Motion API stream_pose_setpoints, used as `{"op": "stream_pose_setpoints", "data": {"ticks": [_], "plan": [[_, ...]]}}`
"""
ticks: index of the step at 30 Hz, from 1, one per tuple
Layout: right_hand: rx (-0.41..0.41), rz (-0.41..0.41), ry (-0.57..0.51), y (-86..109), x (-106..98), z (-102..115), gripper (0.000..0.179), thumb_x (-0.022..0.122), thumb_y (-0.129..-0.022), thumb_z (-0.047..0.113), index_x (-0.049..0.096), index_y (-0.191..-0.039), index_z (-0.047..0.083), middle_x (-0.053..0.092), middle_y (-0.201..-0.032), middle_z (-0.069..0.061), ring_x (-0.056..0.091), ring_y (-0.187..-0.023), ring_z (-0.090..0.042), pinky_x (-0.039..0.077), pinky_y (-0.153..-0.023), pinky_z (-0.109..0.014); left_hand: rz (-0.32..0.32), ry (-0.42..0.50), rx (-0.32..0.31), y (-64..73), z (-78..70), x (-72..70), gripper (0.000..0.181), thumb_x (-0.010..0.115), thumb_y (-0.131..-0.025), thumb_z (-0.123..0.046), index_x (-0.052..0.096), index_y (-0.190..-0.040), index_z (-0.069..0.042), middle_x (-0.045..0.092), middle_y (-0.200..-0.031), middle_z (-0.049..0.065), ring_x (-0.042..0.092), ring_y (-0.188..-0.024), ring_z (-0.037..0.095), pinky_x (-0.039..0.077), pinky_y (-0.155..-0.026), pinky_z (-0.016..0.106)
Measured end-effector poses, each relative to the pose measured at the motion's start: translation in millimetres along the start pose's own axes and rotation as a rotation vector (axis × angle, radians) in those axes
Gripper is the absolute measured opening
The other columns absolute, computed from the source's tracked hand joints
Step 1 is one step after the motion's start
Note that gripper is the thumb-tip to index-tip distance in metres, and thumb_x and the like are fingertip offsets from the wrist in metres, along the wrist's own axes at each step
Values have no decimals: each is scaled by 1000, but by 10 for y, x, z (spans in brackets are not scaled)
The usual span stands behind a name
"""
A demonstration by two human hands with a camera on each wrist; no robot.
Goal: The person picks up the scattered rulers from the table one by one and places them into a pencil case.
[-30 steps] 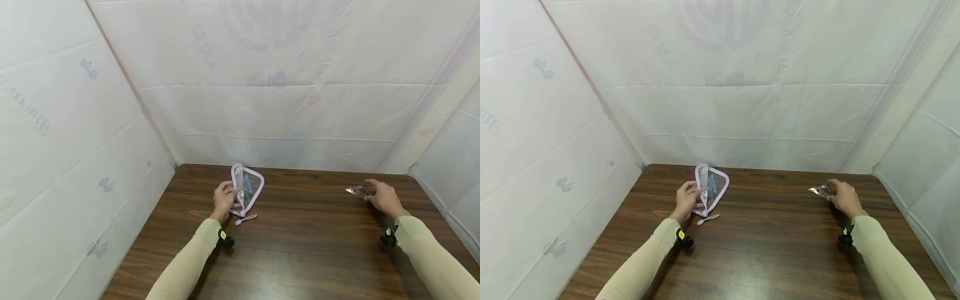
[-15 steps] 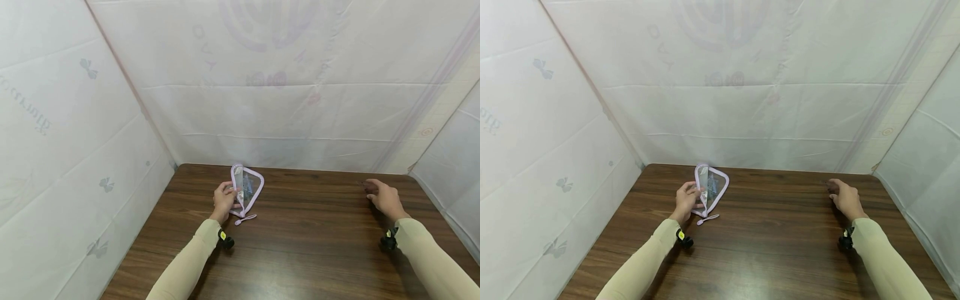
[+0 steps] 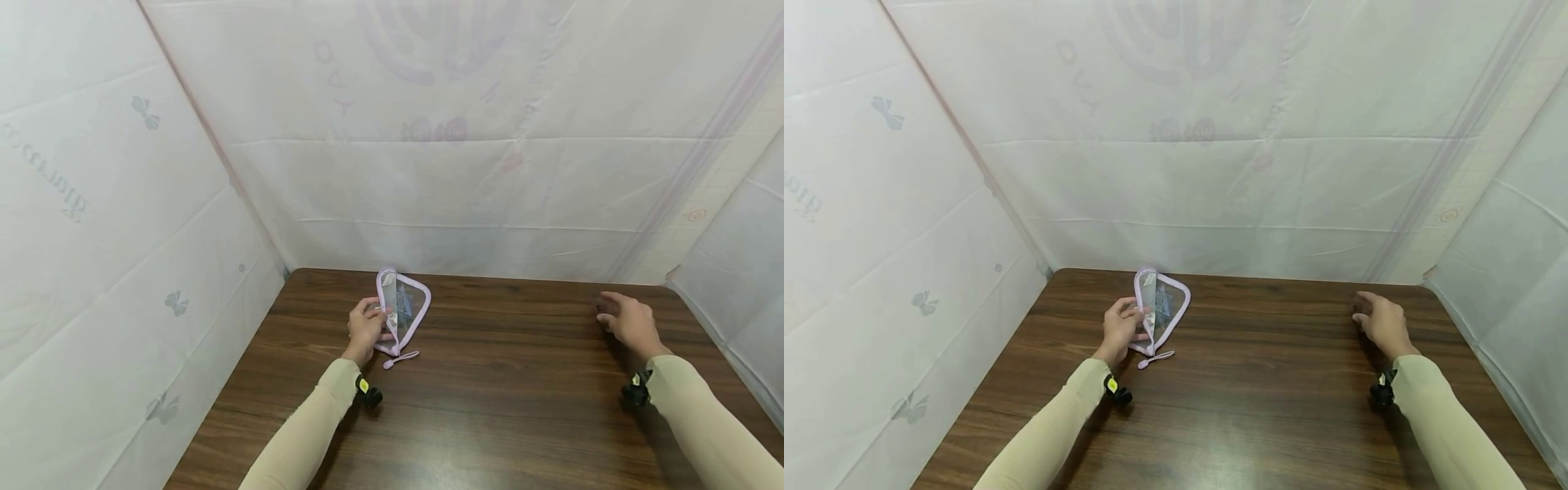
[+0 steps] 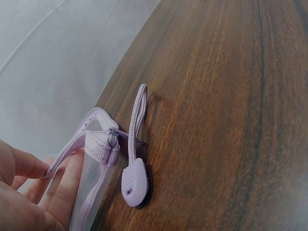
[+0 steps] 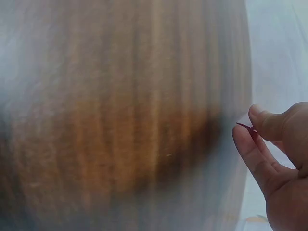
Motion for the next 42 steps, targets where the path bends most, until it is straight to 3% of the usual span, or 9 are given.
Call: {"op": "stream_pose_setpoints", "data": {"ticks": [4,7,13,16,22,26,30,42], "plan": [[-25,8,-25,-35,-43,68,52,71,-92,2,51,-138,-12,67,-105,-34,39,-45,-16,40,-54,-38,-3,-1,5,-4,-3,-7,34,62,-97,5,62,-128,-8,75,-112,17,73,-83,25,65,-55,40],[-12,25,-50,-64,-71,106,54,70,-92,1,49,-141,-12,71,-91,-26,46,-44,-15,35,-46,-29,-7,0,8,-4,-3,-8,33,62,-97,5,62,-127,-9,75,-111,16,73,-83,25,65,-55,40],[5,-10,-37,-112,-115,170,52,71,-92,0,51,-139,-11,73,-73,-14,54,-48,-14,43,-55,-33,-10,6,11,8,-4,-5,33,62,-96,6,63,-126,-8,75,-109,17,73,-82,25,65,-55,40],[-9,-45,-34,-126,-132,207,51,73,-92,0,53,-138,-11,74,-82,-20,56,-49,-13,42,-58,-34,-10,9,19,7,7,-4,33,62,-95,7,63,-126,-6,75,-109,17,73,-82,26,64,-54,40],[-12,-78,-68,-148,-146,268,49,72,-92,-3,54,-138,-11,69,-112,-32,63,-52,-8,39,-51,-23,-16,9,15,10,13,-5,33,62,-95,6,63,-125,-7,76,-109,16,73,-82,25,64,-54,39],[16,-74,-116,-167,-134,306,49,70,-93,-6,53,-139,-11,69,-112,-32,68,-59,-10,47,-46,-18,-16,12,15,5,12,-5,33,63,-95,6,63,-125,-8,75,-109,16,73,-83,25,64,-54,39],[47,-68,-168,-187,-114,336,48,67,-94,-8,52,-140,-12,70,-109,-32,72,-62,-15,54,-50,-15,-13,12,15,3,15,-5,33,62,-96,6,62,-125,-7,75,-109,17,73,-83,25,64,-53,39],[115,-61,-209,-222,-75,348,49,65,-97,-5,50,-144,-8,71,-110,-30,73,-66,-13,58,-54,-18,-14,3,10,8,11,-5,34,62,-95,6,63,-126,-9,76,-110,16,73,-83,25,64,-54,39]]}}
Point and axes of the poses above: each hand's wrist, its own y-axis away from the middle knuckle, its own x-axis out of the palm, z = x × y, the point moved 4 cm from there along -y, towards the middle knuckle
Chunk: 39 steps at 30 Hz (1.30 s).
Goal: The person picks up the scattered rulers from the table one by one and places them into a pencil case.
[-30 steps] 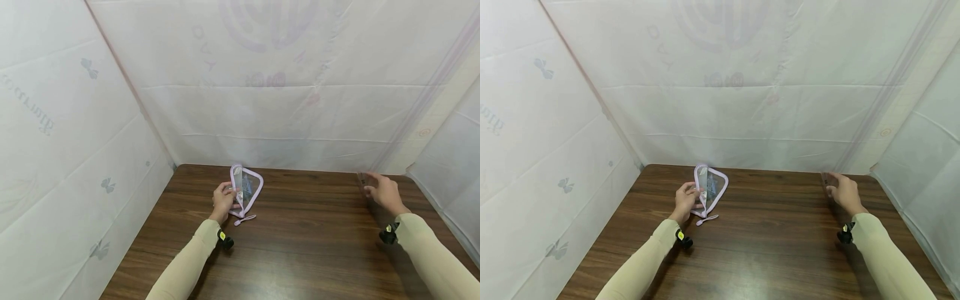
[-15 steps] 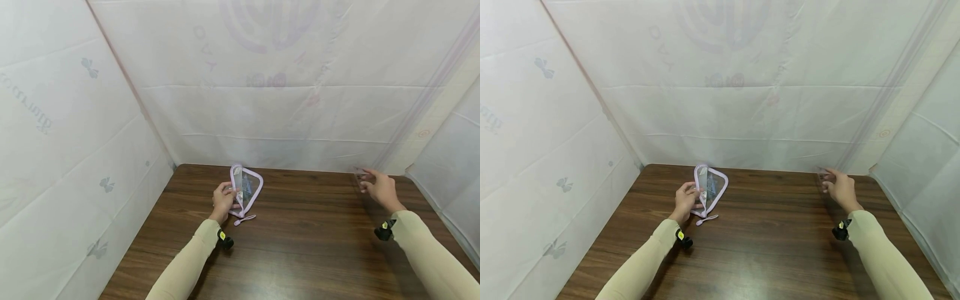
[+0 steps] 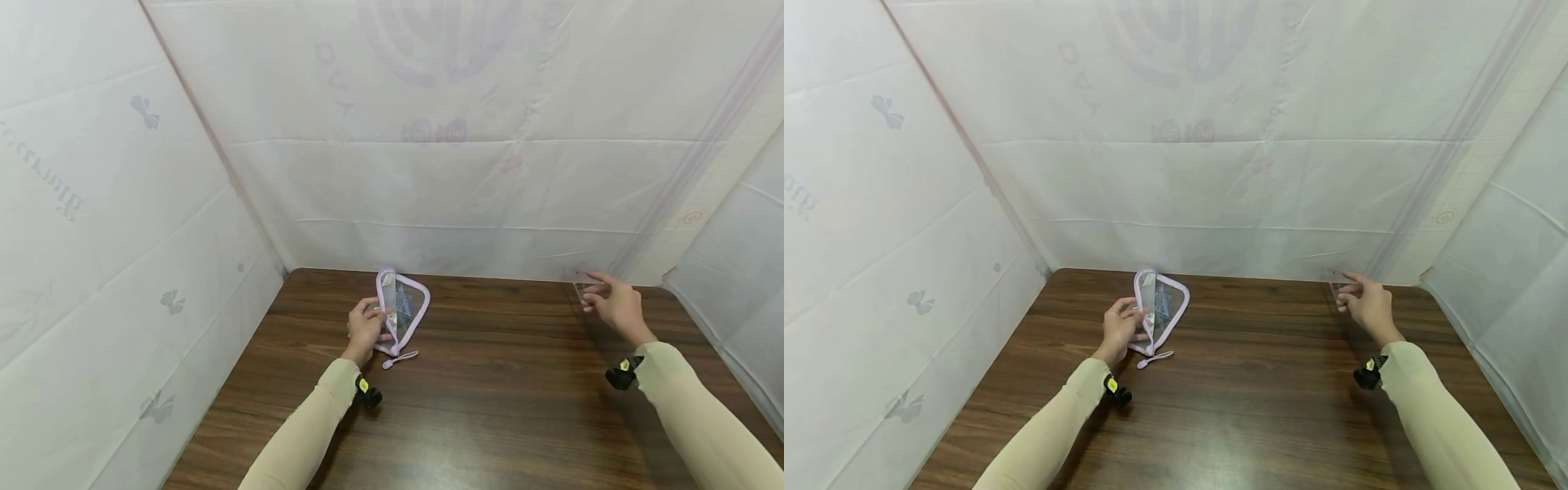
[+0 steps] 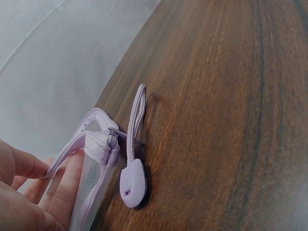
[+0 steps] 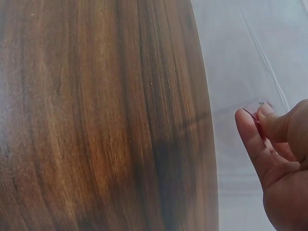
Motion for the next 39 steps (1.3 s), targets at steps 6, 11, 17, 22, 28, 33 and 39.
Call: {"op": "stream_pose_setpoints", "data": {"ticks": [6,11,17,22,28,33,39], "plan": [[-2,-6,15,-16,3,32,49,67,-97,-2,52,-143,-7,72,-108,-28,73,-68,-16,53,-53,-14,7,0,4,3,-6,2,33,61,-96,6,62,-126,-8,75,-111,17,73,-86,27,64,-55,40],[11,12,-33,-24,6,59,50,67,-97,-4,51,-144,-8,71,-108,-29,72,-67,-14,58,-55,-19,2,-7,5,8,-13,0,34,62,-96,5,63,-126,-9,75,-111,16,73,-87,28,65,-55,40],[16,44,-80,-43,46,88,51,66,-96,-6,49,-144,-9,70,-110,-32,71,-67,-11,64,-61,-30,-1,-12,2,10,-14,3,34,62,-96,6,62,-126,-9,75,-112,16,73,-86,27,65,-55,39],[1,52,-80,-56,94,161,51,67,-96,-7,50,-143,-10,70,-110,-32,73,-71,-21,63,-59,-27,5,-4,3,-3,-18,0,35,61,-95,7,63,-126,-8,75,-110,16,73,-85,27,65,-55,40],[-12,74,-117,-100,167,262,52,67,-95,-8,49,-143,-11,69,-109,-33,73,-74,-22,66,-65,-35,10,-1,7,-7,-32,8,35,61,-95,7,62,-127,-6,75,-110,17,72,-86,26,65,-56,41],[-22,89,-141,-136,246,320,51,65,-95,-11,49,-143,-11,69,-109,-33,73,-75,-22,66,-66,-37,13,1,6,-5,-39,8,35,62,-95,6,62,-127,-7,74,-111,17,72,-87,27,65,-57,41],[-30,109,-185,-160,356,363,52,65,-94,-12,48,-143,-12,69,-107,-33,73,-77,-27,66,-68,-40,6,-4,4,5,-34,4,35,62,-95,7,63,-126,-8,75,-110,17,72,-86,27,65,-55,40]]}}
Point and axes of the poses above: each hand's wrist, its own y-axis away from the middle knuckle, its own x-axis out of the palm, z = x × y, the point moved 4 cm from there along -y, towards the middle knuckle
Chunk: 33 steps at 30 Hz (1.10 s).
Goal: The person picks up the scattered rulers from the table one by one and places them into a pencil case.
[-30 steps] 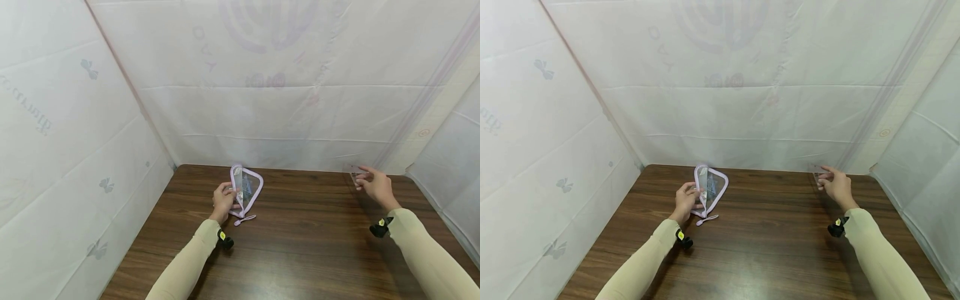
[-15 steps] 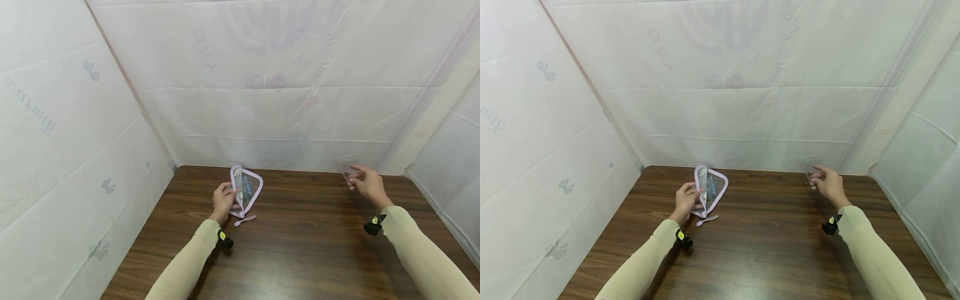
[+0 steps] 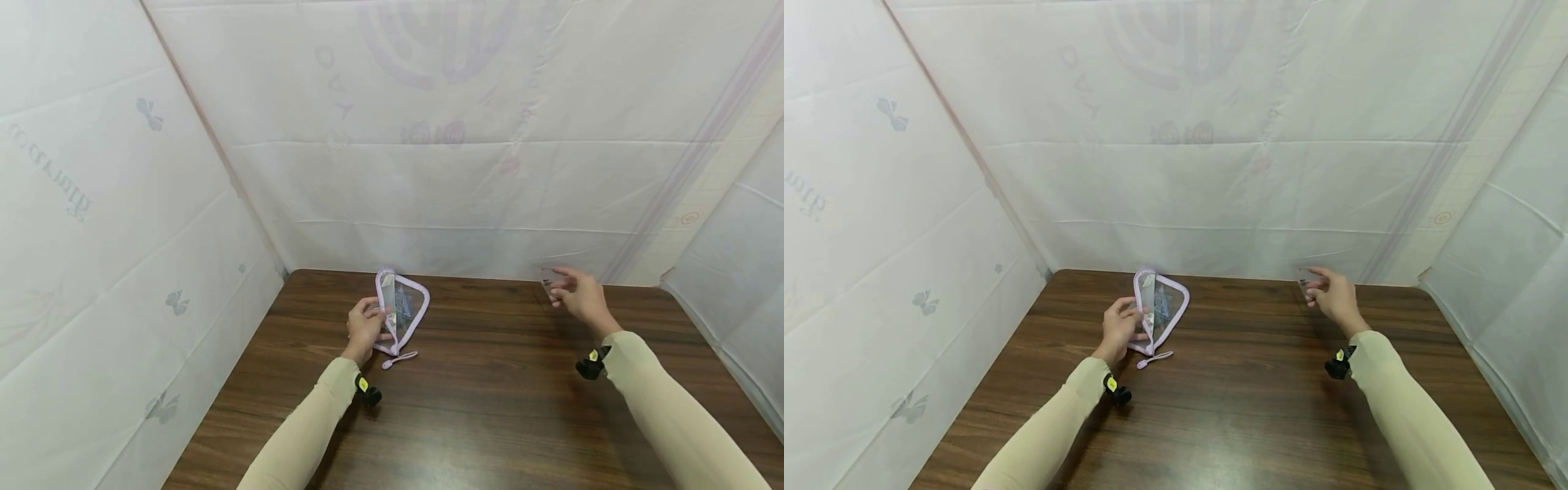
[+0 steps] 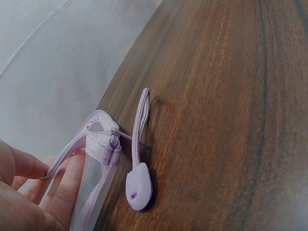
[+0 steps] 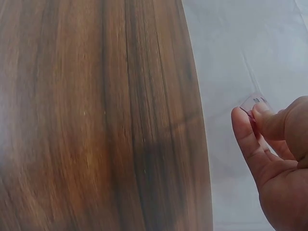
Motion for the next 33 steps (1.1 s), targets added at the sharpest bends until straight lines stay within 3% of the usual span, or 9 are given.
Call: {"op": "stream_pose_setpoints", "data": {"ticks": [11,19,27,33], "plan": [[26,35,-35,-39,172,109,52,63,-96,-12,48,-145,-10,68,-109,-32,71,-76,-19,66,-71,-43,-2,9,-2,3,-5,-12,35,61,-94,8,63,-126,-7,75,-109,17,72,-84,26,65,-55,40],[31,57,-51,-77,314,175,52,64,-95,-12,48,-145,-10,68,-109,-32,71,-75,-18,66,-67,-36,-7,0,-9,2,-16,-12,34,62,-96,5,63,-126,-9,75,-111,17,73,-84,27,64,-54,40],[34,82,-71,-129,492,249,53,65,-94,-12,49,-145,-9,69,-108,-31,71,-75,-20,66,-68,-40,4,10,-12,-21,10,-7,35,62,-96,6,62,-128,-9,75,-112,17,74,-88,29,65,-57,41],[52,111,-101,-163,646,311,55,64,-94,-14,49,-146,-6,69,-108,-29,71,-77,-20,66,-68,-36,4,22,-14,-20,9,-7,33,63,-96,5,63,-126,-9,75,-111,17,74,-86,28,65,-56,41]]}}
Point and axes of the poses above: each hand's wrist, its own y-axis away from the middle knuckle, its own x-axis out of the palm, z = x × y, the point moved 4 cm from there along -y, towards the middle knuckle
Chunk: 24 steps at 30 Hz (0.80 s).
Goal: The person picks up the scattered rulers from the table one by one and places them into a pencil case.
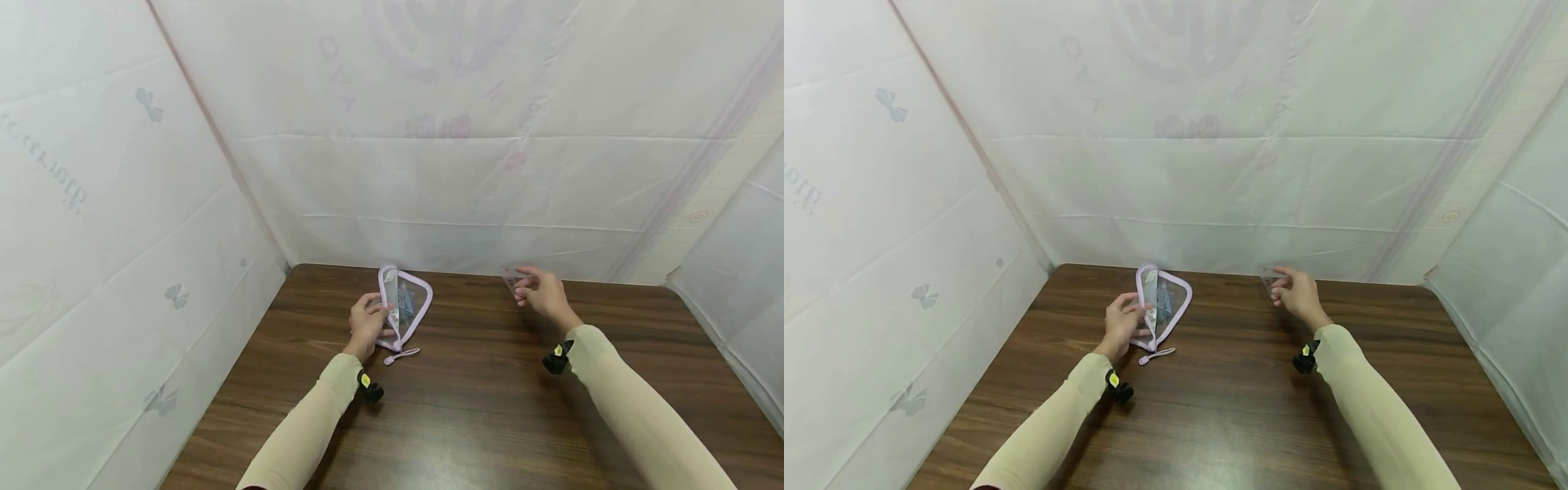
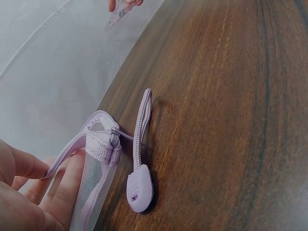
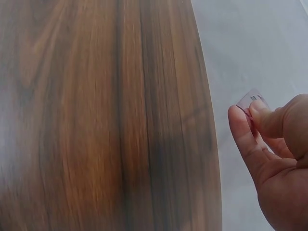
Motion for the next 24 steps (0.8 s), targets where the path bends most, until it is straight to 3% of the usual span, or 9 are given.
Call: {"op": "stream_pose_setpoints", "data": {"ticks": [10,24], "plan": [[-64,35,-42,-81,271,128,53,63,-95,-13,51,-145,-5,71,-106,-28,73,-78,-27,65,-63,-34,-1,2,22,-11,-9,26,36,61,-94,8,62,-126,-7,75,-109,18,72,-80,23,64,-54,39],[-49,70,-76,-213,669,302,52,64,-94,-14,52,-144,-5,71,-104,-26,71,-75,-22,66,-68,-42,-11,-3,12,5,-9,23,35,61,-94,8,62,-126,-8,75,-108,16,72,-79,23,64,-53,39]]}}
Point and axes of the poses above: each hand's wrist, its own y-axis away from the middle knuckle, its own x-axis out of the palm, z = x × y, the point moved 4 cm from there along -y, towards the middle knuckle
